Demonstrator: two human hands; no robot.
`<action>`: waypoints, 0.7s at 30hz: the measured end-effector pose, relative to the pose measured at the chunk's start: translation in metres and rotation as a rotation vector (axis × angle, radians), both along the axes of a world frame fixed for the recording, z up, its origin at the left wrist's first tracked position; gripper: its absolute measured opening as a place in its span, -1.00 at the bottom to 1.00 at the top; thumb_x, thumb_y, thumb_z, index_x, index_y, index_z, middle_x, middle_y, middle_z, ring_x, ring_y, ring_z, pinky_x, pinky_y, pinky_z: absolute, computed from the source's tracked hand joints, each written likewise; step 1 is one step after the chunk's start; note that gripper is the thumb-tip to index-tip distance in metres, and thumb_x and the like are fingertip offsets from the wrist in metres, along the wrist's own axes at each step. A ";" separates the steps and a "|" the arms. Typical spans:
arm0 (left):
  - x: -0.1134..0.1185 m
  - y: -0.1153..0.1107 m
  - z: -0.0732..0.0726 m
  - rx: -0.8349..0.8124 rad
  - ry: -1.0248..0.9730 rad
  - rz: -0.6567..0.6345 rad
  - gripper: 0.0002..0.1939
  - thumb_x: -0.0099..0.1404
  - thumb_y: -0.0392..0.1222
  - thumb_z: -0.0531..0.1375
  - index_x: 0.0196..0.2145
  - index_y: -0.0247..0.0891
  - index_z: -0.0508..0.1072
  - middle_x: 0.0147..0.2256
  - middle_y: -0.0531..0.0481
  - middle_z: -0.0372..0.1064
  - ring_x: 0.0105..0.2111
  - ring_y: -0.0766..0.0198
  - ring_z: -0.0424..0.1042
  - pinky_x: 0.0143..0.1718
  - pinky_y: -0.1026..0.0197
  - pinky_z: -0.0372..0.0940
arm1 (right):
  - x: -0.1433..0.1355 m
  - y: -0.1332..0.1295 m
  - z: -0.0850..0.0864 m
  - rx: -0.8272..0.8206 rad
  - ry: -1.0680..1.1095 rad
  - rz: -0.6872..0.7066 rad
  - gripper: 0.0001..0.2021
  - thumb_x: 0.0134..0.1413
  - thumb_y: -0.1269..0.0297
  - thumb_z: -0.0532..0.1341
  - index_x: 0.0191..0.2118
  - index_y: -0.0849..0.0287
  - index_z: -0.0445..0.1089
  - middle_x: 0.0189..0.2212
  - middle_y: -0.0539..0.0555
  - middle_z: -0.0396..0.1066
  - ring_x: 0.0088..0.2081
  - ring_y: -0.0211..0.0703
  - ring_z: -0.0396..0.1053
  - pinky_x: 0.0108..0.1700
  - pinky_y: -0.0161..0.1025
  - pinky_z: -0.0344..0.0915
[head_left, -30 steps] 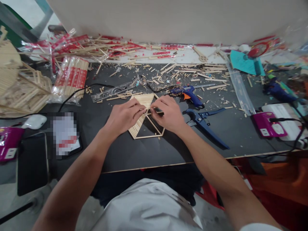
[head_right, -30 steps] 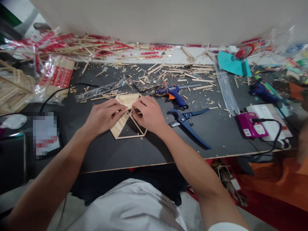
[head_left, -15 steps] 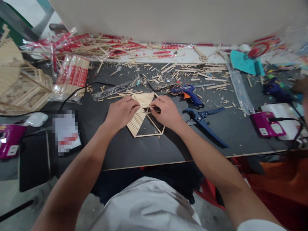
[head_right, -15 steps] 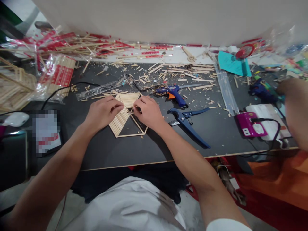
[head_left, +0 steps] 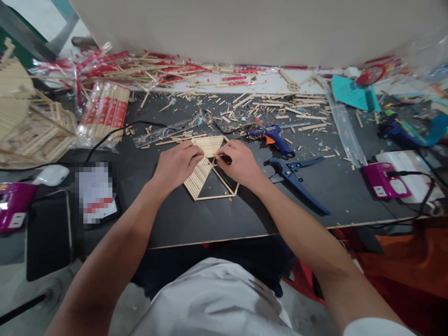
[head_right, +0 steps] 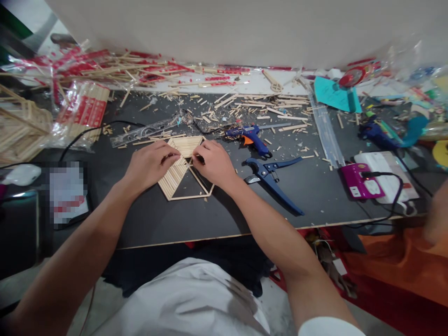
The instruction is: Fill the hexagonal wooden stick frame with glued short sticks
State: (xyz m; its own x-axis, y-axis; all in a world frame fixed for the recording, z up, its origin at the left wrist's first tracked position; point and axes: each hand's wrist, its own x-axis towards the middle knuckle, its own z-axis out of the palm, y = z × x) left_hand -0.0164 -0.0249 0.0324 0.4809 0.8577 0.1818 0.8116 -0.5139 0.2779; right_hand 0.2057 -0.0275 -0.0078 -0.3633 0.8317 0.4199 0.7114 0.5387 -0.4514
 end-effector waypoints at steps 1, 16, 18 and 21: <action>0.000 0.000 0.000 0.006 -0.002 -0.004 -0.75 0.53 -0.14 0.14 -0.13 -0.20 0.63 -0.13 -0.07 0.56 -0.13 0.12 0.54 -0.33 0.20 0.22 | 0.000 0.000 0.000 0.000 0.003 0.001 -0.84 0.28 0.30 0.16 -0.30 0.14 0.47 -0.31 0.15 0.45 -0.22 -0.02 0.34 -0.13 -0.11 0.24; 0.000 0.001 -0.004 0.030 -0.030 -0.040 -0.73 0.53 -0.12 0.13 -0.09 -0.15 0.65 -0.13 -0.05 0.55 -0.13 0.11 0.54 -0.31 0.20 0.23 | -0.005 -0.001 0.003 -0.037 0.055 -0.053 -0.89 0.16 0.41 0.27 -0.35 0.18 0.55 -0.37 0.13 0.52 -0.24 -0.06 0.44 -0.12 -0.14 0.32; 0.000 0.002 -0.005 0.029 -0.039 -0.042 -0.73 0.53 -0.11 0.13 -0.08 -0.14 0.65 -0.13 -0.05 0.55 -0.13 0.11 0.54 -0.31 0.20 0.24 | -0.005 -0.001 0.004 -0.063 0.065 -0.055 -0.90 0.15 0.41 0.28 -0.36 0.16 0.56 -0.36 0.11 0.54 -0.23 -0.06 0.45 -0.12 -0.14 0.33; 0.000 0.003 -0.005 0.023 -0.042 -0.041 -0.71 0.53 -0.09 0.12 -0.09 -0.14 0.65 -0.13 -0.07 0.54 -0.14 0.11 0.53 -0.29 0.19 0.25 | -0.004 -0.002 0.008 -0.094 0.081 -0.056 -0.91 0.14 0.41 0.28 -0.35 0.14 0.55 -0.35 0.09 0.57 -0.23 -0.05 0.48 -0.11 -0.14 0.33</action>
State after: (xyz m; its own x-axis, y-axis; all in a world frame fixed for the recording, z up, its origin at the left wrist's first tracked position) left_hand -0.0167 -0.0223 0.0269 0.5074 0.8327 0.2215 0.7774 -0.5533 0.2990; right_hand 0.2018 -0.0296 0.0001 -0.2830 0.8871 0.3647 0.6987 0.4512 -0.5552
